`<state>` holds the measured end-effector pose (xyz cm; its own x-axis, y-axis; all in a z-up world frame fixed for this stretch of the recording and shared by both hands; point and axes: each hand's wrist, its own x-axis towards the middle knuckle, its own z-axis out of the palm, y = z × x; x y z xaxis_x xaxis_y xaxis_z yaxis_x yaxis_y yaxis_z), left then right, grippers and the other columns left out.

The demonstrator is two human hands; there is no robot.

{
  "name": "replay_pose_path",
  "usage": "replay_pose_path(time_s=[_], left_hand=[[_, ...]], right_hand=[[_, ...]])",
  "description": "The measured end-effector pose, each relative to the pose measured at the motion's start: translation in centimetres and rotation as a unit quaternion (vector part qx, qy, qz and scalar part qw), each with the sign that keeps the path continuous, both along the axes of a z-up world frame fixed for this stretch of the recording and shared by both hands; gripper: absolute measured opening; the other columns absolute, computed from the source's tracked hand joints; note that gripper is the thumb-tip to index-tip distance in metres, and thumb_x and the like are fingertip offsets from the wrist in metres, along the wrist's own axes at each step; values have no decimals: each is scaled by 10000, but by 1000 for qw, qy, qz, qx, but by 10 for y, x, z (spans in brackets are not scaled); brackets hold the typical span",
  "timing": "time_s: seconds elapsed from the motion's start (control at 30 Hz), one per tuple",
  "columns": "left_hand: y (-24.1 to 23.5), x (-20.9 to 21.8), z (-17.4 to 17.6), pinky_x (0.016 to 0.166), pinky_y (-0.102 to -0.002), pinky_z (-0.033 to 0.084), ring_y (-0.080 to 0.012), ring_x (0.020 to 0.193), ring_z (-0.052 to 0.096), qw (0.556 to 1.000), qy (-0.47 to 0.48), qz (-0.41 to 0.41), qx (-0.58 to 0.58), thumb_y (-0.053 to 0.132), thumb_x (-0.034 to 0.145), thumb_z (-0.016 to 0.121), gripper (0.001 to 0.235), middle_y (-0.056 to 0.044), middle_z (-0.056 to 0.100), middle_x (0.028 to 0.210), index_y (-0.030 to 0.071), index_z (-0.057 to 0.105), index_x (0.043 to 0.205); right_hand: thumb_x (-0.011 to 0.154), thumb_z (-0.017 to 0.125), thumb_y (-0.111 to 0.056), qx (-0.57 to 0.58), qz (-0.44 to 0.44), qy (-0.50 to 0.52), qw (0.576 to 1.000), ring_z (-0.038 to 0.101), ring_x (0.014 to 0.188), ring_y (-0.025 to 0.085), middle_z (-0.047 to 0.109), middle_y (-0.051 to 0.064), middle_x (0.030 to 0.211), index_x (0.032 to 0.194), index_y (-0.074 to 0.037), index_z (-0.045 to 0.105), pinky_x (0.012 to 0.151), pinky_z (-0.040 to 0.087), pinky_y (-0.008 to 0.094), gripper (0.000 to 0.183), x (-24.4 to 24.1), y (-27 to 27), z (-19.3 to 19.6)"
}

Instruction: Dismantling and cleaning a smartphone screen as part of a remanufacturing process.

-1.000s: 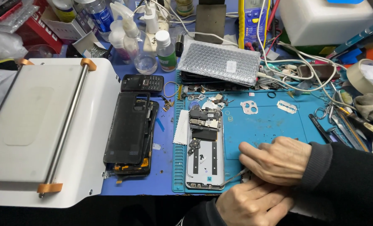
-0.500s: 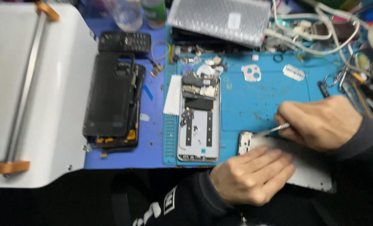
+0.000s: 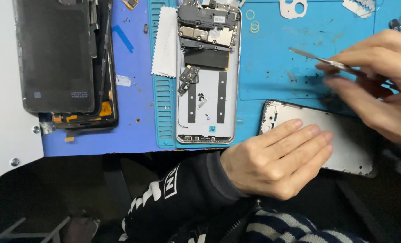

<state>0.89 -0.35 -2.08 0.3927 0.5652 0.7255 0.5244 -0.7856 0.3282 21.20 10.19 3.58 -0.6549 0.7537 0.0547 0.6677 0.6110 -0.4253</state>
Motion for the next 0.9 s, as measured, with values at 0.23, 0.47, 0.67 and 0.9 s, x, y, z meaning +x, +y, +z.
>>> replay_pose_path(time_s=[0.23,0.47,0.67,0.9], left_hand=[[2,6,20,986,-411,578,-248,1096,672,998,-26,49,-9,128,959,718,145,-122,682,1095,-2,724,1021],[7,2,21,994,-395,562,-239,1121,661,999,-19,20,-34,133,982,682,143,-111,669,1128,12,705,1055],[2,0,7,1078,-403,538,-244,1188,656,999,-9,11,-44,150,997,657,175,-105,676,1217,26,723,1103],[3,0,1,1106,-384,496,-238,1211,666,999,16,21,-22,189,998,627,212,-105,700,1224,40,741,1097]], right_hand=[[1182,333,3,-92,-62,106,988,697,970,144,589,39,1009,1276,-141,492,821,499,207,234,128,-4,-75],[912,584,-8,-171,-168,106,965,735,932,209,716,161,984,1151,-46,581,918,605,321,242,40,-19,-27],[970,674,68,-132,-136,91,978,749,949,235,727,189,1052,928,-22,567,881,627,315,146,30,-27,-21],[945,727,110,-47,-8,193,980,746,1035,274,676,162,1035,974,-24,576,960,638,372,205,38,-45,-40]])
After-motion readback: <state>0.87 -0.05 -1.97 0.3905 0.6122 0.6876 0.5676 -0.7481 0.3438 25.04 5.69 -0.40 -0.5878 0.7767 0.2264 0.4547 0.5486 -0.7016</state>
